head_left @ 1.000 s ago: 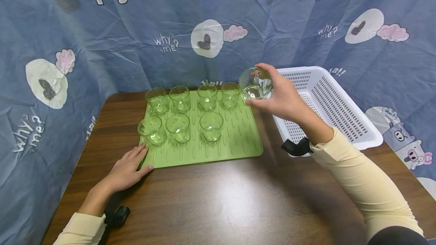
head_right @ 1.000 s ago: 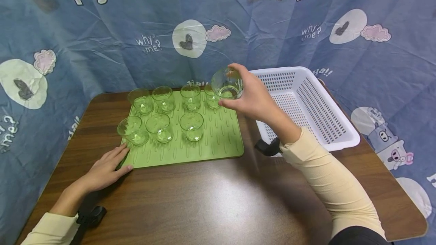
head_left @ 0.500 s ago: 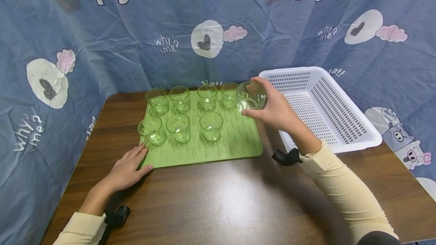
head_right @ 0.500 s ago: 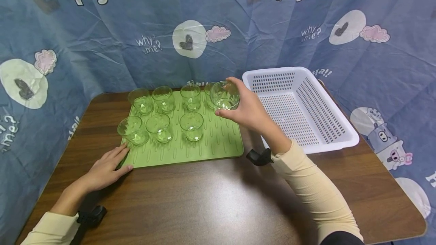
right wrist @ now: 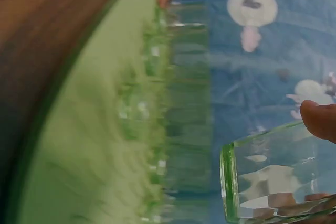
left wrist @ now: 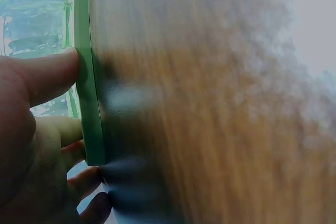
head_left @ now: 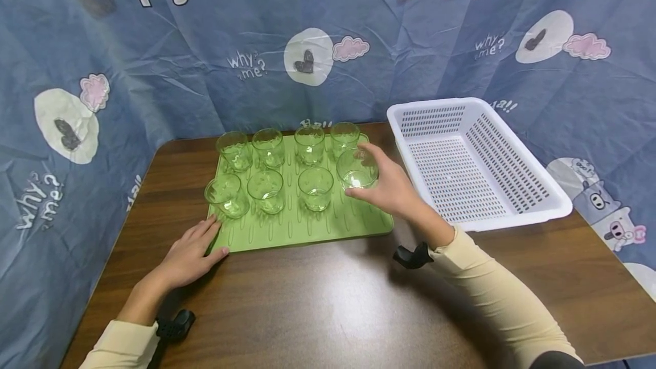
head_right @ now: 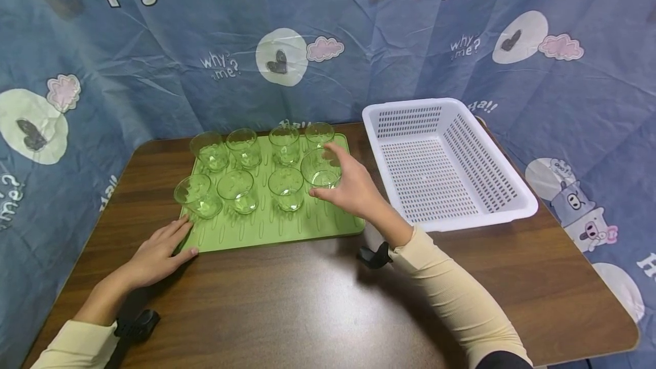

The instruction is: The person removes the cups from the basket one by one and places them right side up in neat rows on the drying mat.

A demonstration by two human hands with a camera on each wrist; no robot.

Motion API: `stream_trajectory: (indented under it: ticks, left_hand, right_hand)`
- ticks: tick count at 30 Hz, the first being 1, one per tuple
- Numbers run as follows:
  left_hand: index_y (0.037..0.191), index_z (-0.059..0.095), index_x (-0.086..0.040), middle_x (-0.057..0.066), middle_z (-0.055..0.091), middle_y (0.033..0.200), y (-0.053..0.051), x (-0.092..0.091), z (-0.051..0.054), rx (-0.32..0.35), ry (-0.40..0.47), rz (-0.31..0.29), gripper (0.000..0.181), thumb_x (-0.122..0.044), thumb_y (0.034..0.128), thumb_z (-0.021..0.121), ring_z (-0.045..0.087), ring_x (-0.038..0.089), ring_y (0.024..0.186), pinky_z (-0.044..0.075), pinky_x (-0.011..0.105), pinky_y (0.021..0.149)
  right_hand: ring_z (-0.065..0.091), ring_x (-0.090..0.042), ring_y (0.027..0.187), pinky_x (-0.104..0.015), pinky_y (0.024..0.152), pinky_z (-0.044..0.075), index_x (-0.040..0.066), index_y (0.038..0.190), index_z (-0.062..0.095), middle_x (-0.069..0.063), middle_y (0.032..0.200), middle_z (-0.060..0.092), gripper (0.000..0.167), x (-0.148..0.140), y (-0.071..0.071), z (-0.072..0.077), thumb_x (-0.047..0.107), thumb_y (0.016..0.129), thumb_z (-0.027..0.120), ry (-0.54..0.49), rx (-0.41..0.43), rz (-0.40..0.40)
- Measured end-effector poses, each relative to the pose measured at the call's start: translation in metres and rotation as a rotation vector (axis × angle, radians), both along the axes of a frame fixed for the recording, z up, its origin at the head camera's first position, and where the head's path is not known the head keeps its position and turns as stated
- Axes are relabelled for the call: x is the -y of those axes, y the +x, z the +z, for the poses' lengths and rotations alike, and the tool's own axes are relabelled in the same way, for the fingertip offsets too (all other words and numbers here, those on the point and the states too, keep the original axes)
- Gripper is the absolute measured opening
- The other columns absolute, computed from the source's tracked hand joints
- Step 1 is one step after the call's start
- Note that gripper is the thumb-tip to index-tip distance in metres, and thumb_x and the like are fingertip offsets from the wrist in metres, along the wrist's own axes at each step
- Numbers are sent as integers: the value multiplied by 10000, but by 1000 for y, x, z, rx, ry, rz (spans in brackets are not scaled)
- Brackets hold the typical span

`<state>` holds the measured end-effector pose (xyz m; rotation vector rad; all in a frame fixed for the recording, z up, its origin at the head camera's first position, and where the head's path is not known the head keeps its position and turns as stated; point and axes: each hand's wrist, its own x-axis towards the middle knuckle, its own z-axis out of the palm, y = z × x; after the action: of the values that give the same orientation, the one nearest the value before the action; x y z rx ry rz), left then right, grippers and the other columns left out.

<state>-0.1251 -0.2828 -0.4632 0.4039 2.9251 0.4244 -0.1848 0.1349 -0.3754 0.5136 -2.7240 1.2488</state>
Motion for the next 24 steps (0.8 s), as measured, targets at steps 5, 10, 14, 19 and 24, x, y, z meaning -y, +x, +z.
stream_trajectory:
  ticks: [5, 10, 14, 19, 24]
  left_hand:
    - [1524, 303, 67, 281, 229, 1604, 0, 0, 1, 4, 6, 6, 742, -421, 1010, 525, 243, 537, 1433, 281, 768, 1019]
    - [1521, 311, 64, 278, 233, 1604, 1, 0, 2, 0, 9, 2, 742, -430, 1009, 523, 249, 539, 1428, 285, 769, 1013]
    - [1520, 315, 61, 278, 231, 1604, 1, 1, 3, 2, 1, 4, 743, -429, 1006, 531, 252, 539, 1426, 292, 771, 1004]
    - [1523, 312, 56, 272, 229, 1608, 0, 1, 2, -1, 1, 6, 740, -429, 1007, 527, 246, 532, 1433, 288, 769, 1011]
    - [1523, 311, 57, 273, 232, 1606, 0, 0, 3, 4, 2, 3, 740, -429, 1007, 525, 249, 535, 1429, 289, 767, 1011]
  right_hand:
    - [597, -342, 1236, -518, 1020, 491, 151, 1544, 300, -115, 1444, 548, 1003, 5, -8, -22, 286, 734, 876, -7, 58, -41]
    - [613, -349, 1196, -489, 997, 508, 90, 1539, 280, -118, 1426, 561, 989, 5, -15, -40, 277, 758, 858, -37, 122, -74]
    - [570, -342, 1271, -491, 1027, 489, 79, 1522, 307, -116, 1426, 561, 964, 4, -19, -51, 272, 756, 861, -40, 145, -59]
    - [571, -352, 1267, -509, 1037, 478, 98, 1520, 316, -124, 1431, 556, 957, 4, -21, -61, 282, 755, 861, -33, 144, -46]
    - [584, -354, 1259, -501, 1034, 489, 82, 1512, 328, -137, 1425, 556, 943, 3, -21, -68, 254, 753, 862, -30, 162, -29]
